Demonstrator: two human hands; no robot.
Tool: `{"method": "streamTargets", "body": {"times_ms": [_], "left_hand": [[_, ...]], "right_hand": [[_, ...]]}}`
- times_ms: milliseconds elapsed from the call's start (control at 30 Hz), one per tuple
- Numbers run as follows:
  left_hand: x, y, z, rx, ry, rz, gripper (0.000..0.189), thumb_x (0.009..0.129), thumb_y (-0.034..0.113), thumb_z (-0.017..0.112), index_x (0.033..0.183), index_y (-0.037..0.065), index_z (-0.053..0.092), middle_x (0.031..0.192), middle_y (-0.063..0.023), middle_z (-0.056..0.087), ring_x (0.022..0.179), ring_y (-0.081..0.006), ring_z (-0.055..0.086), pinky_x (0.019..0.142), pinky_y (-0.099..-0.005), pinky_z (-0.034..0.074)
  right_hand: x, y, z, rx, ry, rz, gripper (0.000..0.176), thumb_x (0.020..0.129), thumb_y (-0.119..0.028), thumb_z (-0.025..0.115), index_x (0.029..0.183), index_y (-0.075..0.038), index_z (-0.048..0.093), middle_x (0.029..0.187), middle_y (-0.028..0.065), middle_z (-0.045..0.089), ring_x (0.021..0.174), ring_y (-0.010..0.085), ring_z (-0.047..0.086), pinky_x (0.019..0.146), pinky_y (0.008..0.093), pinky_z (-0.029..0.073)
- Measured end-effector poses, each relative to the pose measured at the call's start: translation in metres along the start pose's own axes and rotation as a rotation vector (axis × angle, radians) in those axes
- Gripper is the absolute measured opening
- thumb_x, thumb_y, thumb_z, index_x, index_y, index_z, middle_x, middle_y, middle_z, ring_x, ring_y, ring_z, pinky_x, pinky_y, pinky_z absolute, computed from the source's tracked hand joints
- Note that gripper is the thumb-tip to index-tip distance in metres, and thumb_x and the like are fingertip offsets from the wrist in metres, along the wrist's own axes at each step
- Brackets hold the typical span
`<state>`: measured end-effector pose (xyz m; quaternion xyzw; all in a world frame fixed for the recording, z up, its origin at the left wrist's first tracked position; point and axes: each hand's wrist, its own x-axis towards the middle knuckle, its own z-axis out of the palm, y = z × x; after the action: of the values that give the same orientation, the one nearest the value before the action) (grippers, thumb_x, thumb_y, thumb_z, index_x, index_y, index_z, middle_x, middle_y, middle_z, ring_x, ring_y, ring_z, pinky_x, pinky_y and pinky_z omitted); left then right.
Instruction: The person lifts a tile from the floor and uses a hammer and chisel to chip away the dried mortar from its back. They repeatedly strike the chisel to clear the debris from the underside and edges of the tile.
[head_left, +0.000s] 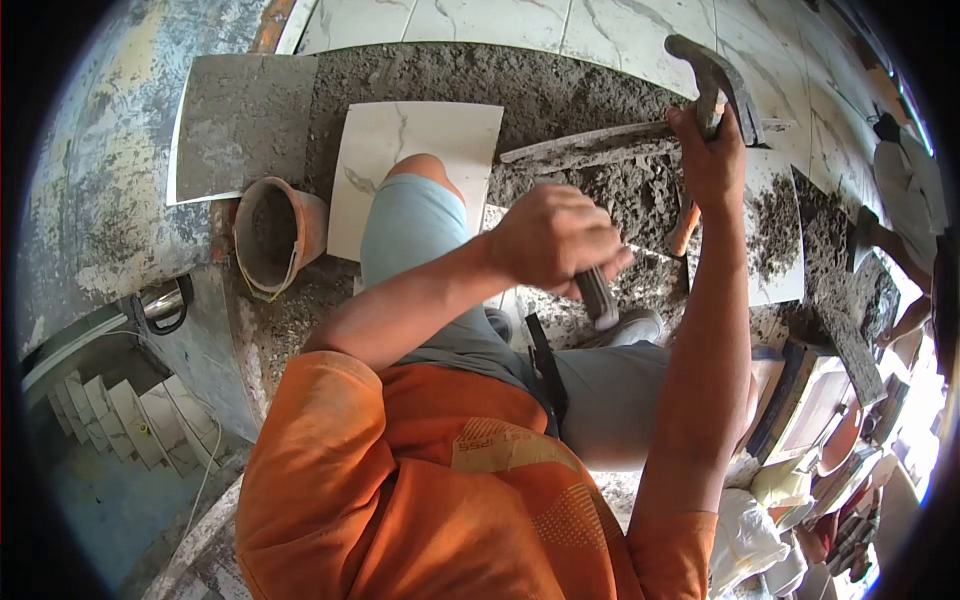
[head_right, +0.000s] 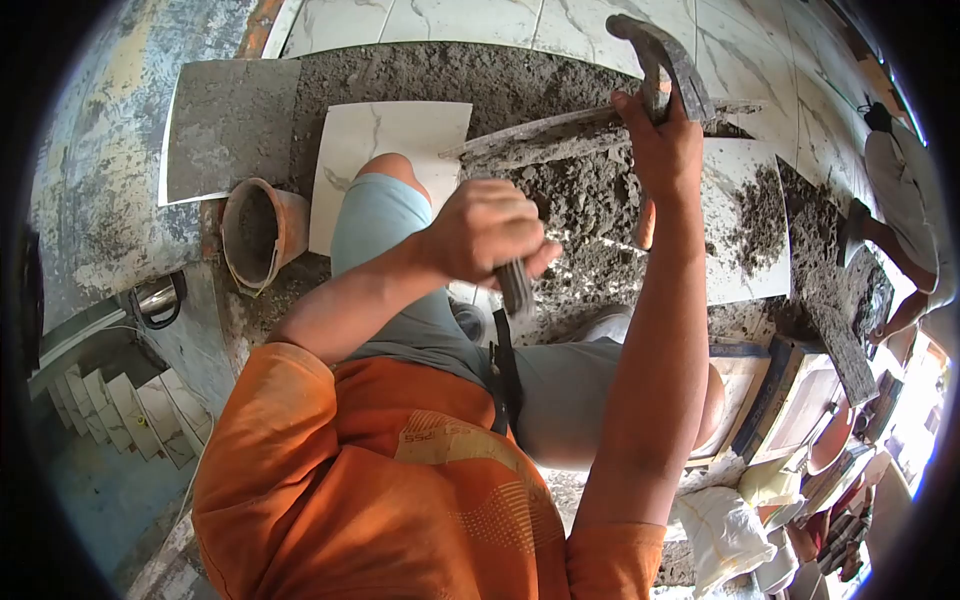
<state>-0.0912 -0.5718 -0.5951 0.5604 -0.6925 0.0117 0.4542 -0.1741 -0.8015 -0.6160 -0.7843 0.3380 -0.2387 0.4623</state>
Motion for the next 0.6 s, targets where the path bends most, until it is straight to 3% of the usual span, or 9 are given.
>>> {"method": "streamTargets", "body": {"times_ms": [167, 233, 267, 300, 333, 367, 433, 500, 600], "left_hand": [[-0.003, -0.026, -0.003, 0.091, -0.007, 0.024, 0.037, 0.08, 0.017, 0.081, 0.062, 0.009, 0.05, 0.065, -0.0061, 0.056, 0.051, -0.0247, 0.054, 0.05, -0.0357, 0.043], [-0.019, -0.043, 0.001, -0.333, -0.067, -0.083, 0.065, 0.095, 0.071, 0.051, 0.099, 0.01, 0.073, 0.078, -0.0022, 0.068, 0.068, -0.0228, 0.065, 0.064, -0.037, 0.05], [-0.02, -0.037, -0.004, -0.414, -0.094, -0.098, 0.028, 0.098, 0.029, 0.069, 0.105, 0.002, 0.074, 0.078, -0.0059, 0.066, 0.07, -0.0231, 0.063, 0.066, -0.0379, 0.049], [-0.039, -0.029, 0.002, -0.288, -0.085, -0.188, 0.025, 0.097, 0.026, 0.07, 0.097, 0.002, 0.075, 0.078, -0.0102, 0.066, 0.071, -0.0263, 0.065, 0.067, -0.0396, 0.053], [-0.058, -0.03, -0.006, -0.036, -0.259, -0.256, 0.018, 0.095, 0.016, 0.069, 0.087, 0.0, 0.073, 0.079, -0.0146, 0.068, 0.07, -0.0312, 0.066, 0.067, -0.0428, 0.055], [-0.048, -0.025, -0.003, 0.093, -0.125, -0.046, 0.014, 0.091, 0.004, 0.067, 0.079, -0.001, 0.071, 0.076, -0.0165, 0.066, 0.068, -0.0349, 0.065, 0.065, -0.0449, 0.056], [-0.01, -0.018, -0.019, -0.001, 0.043, 0.16, 0.015, 0.094, 0.0, 0.061, 0.081, -0.005, 0.064, 0.067, -0.0146, 0.059, 0.066, -0.0359, 0.064, 0.068, -0.0424, 0.057], [-0.047, -0.061, 0.007, 0.279, 0.317, -0.077, 0.019, 0.097, 0.0, 0.06, 0.079, -0.004, 0.057, 0.061, -0.0117, 0.05, 0.057, -0.0313, 0.057, 0.06, -0.0372, 0.051], [-0.074, -0.099, 0.019, 0.13, -0.04, -0.136, 0.007, 0.096, 0.0, 0.066, 0.096, -0.005, 0.06, 0.079, -0.0176, 0.058, 0.073, -0.0339, 0.06, 0.068, -0.0391, 0.052]], "right_hand": [[-0.001, 0.006, 0.004, 0.151, 0.002, -0.078, 0.021, 0.094, -0.023, 0.078, 0.102, -0.007, 0.067, 0.077, -0.0035, 0.06, 0.07, 0.0065, 0.05, 0.065, 0.0277, 0.045], [0.0, -0.004, 0.005, 0.025, -0.154, 0.159, 0.031, 0.1, -0.036, 0.068, 0.107, -0.006, 0.072, 0.08, 0.0061, 0.065, 0.068, 0.0155, 0.057, 0.061, 0.0305, 0.048], [0.002, 0.048, 0.011, 0.003, -0.243, 0.078, 0.031, 0.102, -0.032, 0.063, 0.107, -0.003, 0.071, 0.088, 0.0142, 0.069, 0.068, 0.0197, 0.06, 0.059, 0.0322, 0.051], [0.003, 0.064, 0.02, -0.425, -0.213, 0.126, 0.03, 0.102, -0.026, 0.058, 0.116, -0.001, 0.067, 0.102, 0.0219, 0.071, 0.072, 0.0231, 0.066, 0.064, 0.036, 0.056], [-0.004, 0.015, 0.004, -0.609, -0.206, 0.032, 0.046, 0.09, -0.018, 0.07, 0.134, -0.006, 0.062, 0.128, 0.0268, 0.063, 0.118, 0.0387, 0.062, 0.096, 0.0504, 0.052], [-0.001, -0.001, -0.009, -0.264, -0.197, 0.231, 0.055, 0.087, -0.017, 0.073, 0.139, -0.009, 0.059, 0.129, 0.0245, 0.064, 0.12, 0.0408, 0.061, 0.1, 0.0509, 0.051], [-0.001, 0.016, 0.014, 0.058, 0.129, -0.214, 0.056, 0.075, -0.021, 0.083, 0.126, -0.01, 0.064, 0.119, 0.0224, 0.066, 0.114, 0.0432, 0.062, 0.095, 0.0487, 0.052], [0.0, 0.005, 0.016, 0.09, 0.077, -0.257, 0.043, 0.069, -0.019, 0.085, 0.103, -0.007, 0.062, 0.102, 0.0195, 0.064, 0.101, 0.0452, 0.062, 0.086, 0.0505, 0.051], [0.012, 0.021, 0.021, 0.065, 0.186, -0.384, 0.043, 0.068, -0.018, 0.086, 0.1, -0.005, 0.06, 0.099, 0.0196, 0.062, 0.098, 0.045, 0.062, 0.084, 0.0492, 0.051]]}}
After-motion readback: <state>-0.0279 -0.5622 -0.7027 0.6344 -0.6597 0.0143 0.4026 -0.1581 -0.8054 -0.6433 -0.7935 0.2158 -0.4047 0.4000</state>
